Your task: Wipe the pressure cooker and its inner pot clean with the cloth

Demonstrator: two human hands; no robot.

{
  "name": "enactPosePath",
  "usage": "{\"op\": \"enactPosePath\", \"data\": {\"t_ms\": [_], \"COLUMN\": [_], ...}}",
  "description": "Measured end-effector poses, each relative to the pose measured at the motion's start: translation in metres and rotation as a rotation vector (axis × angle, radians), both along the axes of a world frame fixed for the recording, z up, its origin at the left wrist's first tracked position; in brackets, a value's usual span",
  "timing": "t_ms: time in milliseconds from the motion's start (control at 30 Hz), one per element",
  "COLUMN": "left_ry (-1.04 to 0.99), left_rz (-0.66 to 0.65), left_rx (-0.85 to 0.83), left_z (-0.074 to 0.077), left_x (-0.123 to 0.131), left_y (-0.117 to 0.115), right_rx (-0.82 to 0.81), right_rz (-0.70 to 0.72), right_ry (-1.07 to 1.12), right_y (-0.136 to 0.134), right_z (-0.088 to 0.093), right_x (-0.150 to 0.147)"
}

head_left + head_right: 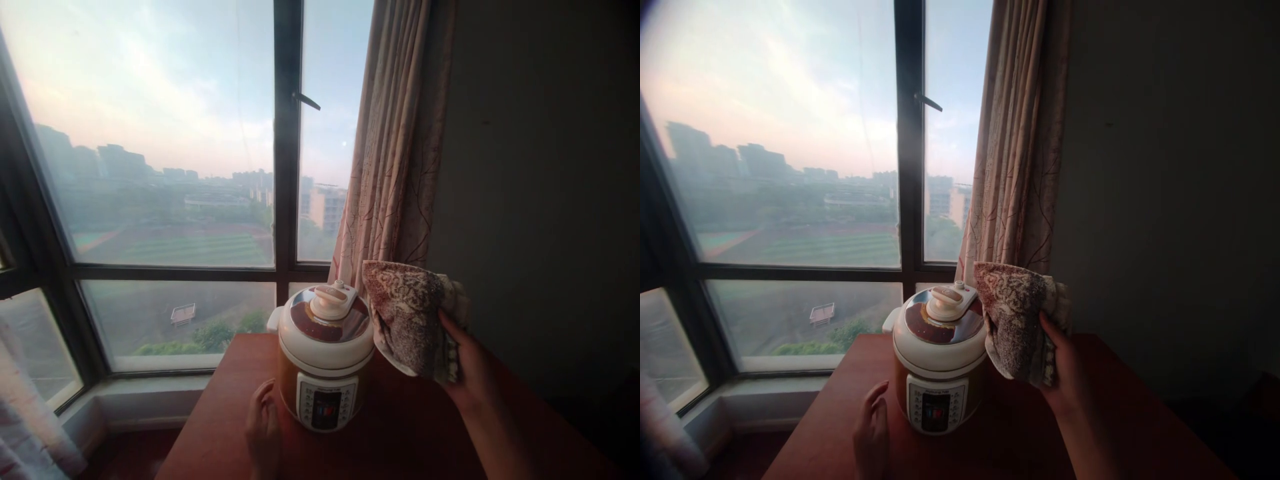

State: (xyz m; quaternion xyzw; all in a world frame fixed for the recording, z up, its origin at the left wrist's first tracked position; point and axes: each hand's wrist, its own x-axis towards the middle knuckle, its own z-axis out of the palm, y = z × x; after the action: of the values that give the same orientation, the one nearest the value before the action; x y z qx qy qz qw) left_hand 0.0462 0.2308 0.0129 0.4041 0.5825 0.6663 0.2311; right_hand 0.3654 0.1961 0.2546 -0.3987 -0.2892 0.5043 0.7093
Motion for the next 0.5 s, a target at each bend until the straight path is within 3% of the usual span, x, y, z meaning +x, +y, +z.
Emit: {"op": "enactPosePath", "data": {"t_ms": [67, 100, 167, 200, 267, 333, 400, 500], "left_ry": [0.024, -0.004, -0.16, -0.294, -0.624, -0.901, -1.065, -1.011], "left_rz": [-0.014, -0.127, -0.472, -0.65, -0.871, -0.893, -0.834, -0.777], "left_rx": [0.116, 0.129, 0.046, -0.041, -0.228, -0.349, -0.358, -0.248], "left_z": [0.015, 0.023, 0.04, 0.048, 0.063, 0.077, 0.091, 0.109], "left_x": [0.013, 0.023, 0.05, 0.065, 0.095, 0.116, 0.124, 0.117], "left_y": [-0.018, -0.027, -0.038, -0.041, -0.041, -0.037, -0.034, -0.036], "right_rx": [-0.063, -0.102, -0.138, -0.145, -0.139, -0.122, -0.123, -0.132], "right_rz": [0.068, 0.103, 0.179, 0.211, 0.26, 0.273, 0.266, 0.214], "right_ry": [0.063, 0.087, 0.064, 0.044, 0.004, -0.025, -0.038, -0.067], "right_y": [0.005, 0.006, 0.005, 0.005, 0.002, 0.0, -0.002, -0.002], "right_z": [0.004, 0.006, 0.009, 0.009, 0.01, 0.009, 0.007, 0.004], "right_x": [-0.001, -0.002, -0.002, -0.001, 0.001, 0.004, 0.008, 0.015]}}
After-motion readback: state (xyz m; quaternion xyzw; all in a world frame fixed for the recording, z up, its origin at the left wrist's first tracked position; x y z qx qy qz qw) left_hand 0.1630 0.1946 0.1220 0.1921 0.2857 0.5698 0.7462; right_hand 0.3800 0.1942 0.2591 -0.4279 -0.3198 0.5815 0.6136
